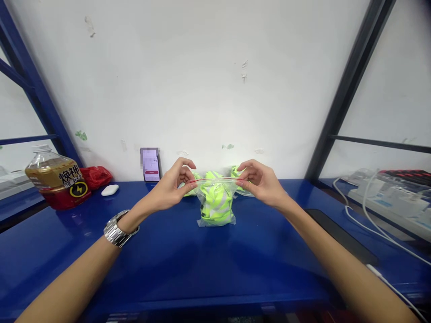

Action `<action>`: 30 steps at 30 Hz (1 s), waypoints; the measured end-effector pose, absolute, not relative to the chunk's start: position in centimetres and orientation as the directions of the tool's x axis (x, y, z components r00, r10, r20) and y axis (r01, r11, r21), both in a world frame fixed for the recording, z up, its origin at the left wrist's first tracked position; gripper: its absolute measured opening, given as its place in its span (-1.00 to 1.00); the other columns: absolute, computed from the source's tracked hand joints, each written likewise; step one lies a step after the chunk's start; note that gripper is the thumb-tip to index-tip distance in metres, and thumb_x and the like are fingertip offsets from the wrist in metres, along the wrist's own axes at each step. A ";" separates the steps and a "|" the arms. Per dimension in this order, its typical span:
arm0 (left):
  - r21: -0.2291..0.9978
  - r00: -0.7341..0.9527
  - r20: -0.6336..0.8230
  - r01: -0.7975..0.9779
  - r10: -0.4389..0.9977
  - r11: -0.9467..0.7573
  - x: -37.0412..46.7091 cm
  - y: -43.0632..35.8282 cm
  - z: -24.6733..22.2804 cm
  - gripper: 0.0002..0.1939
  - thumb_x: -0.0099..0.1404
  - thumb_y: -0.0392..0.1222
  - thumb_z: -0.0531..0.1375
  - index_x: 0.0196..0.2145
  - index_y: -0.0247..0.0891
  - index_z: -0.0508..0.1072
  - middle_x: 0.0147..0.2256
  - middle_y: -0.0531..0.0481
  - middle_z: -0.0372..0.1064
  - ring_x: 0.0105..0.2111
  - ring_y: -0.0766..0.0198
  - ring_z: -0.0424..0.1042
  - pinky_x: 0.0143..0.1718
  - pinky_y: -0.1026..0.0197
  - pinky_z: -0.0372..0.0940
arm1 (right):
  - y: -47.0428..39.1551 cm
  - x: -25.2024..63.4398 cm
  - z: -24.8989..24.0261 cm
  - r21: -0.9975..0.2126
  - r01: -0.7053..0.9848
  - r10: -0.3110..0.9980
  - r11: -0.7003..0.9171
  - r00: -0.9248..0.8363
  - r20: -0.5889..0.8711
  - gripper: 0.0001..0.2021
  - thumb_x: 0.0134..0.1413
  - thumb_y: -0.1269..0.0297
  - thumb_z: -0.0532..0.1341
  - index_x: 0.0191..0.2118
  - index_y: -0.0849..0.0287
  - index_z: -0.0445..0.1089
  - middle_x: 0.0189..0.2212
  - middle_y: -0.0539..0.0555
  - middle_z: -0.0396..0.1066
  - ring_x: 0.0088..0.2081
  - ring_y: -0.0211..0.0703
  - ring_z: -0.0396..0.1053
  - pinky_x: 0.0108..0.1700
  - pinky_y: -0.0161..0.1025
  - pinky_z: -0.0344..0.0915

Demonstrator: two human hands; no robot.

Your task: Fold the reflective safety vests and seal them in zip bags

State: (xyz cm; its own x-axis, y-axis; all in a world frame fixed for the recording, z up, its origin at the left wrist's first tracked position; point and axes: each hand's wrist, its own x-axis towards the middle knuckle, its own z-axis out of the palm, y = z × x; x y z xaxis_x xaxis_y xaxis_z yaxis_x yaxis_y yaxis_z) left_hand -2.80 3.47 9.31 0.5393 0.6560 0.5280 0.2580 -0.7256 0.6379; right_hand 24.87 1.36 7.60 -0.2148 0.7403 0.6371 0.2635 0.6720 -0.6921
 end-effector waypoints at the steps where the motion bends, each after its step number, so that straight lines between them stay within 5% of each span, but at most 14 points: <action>1: 0.659 0.546 0.514 0.243 0.662 -0.712 -2.8 3.4 9.4 -0.69 0.29 -0.19 0.18 -0.09 -0.16 0.13 -0.39 0.10 0.22 -0.42 0.36 0.29 -0.35 0.26 0.25 | 1.4 25.0 7.6 -0.706 0.242 0.746 0.666 -0.212 0.631 -0.69 -0.03 0.22 0.35 -0.19 0.15 0.28 -0.48 0.01 0.38 -0.40 -0.18 0.40 -0.37 -0.23 0.32; 13: 0.689 0.568 0.442 0.280 0.694 -0.669 -2.8 3.3 9.3 -0.74 0.27 -0.17 0.17 -0.17 -0.18 0.13 -0.45 0.16 0.14 -0.50 0.41 0.17 -0.49 0.34 0.16 | 1.8 25.0 7.3 -0.723 0.187 0.747 0.665 -0.184 0.639 -0.64 -0.10 0.22 0.39 -0.32 0.11 0.16 -0.48 -0.02 0.38 -0.40 -0.20 0.39 -0.38 -0.26 0.31; 23: 0.491 0.647 0.407 0.440 0.645 -0.752 -3.0 3.1 10.4 -0.77 0.33 -0.05 0.11 -0.27 -0.28 0.40 -0.47 0.04 0.30 -0.49 0.36 0.26 -0.48 0.30 0.17 | 0.8 24.6 8.1 -0.674 0.304 0.736 0.673 -0.362 0.571 -0.77 0.06 0.18 0.28 -0.19 0.20 0.42 -0.32 0.11 0.44 -0.30 -0.15 0.38 -0.24 -0.16 0.36; 30: 0.203 0.676 0.503 0.512 0.538 -0.834 -3.3 3.0 9.8 -0.82 0.40 -0.13 0.03 -0.27 -0.26 0.35 -0.38 0.02 0.30 -0.44 0.34 0.27 -0.41 0.27 0.16 | 0.9 24.3 8.2 -0.467 0.511 0.676 0.722 -0.374 0.635 -0.88 0.12 0.26 0.21 -0.33 0.19 0.42 -0.44 0.05 0.41 -0.41 -0.20 0.33 -0.37 -0.24 0.25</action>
State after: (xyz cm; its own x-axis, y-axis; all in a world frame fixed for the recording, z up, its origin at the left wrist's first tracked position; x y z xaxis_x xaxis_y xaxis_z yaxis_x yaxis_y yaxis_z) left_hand -3.31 2.95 9.85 0.6765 0.5378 0.5032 0.5122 -0.8345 0.2033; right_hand 24.30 0.87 8.18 -0.3735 0.6757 0.6355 0.5110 0.7216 -0.4670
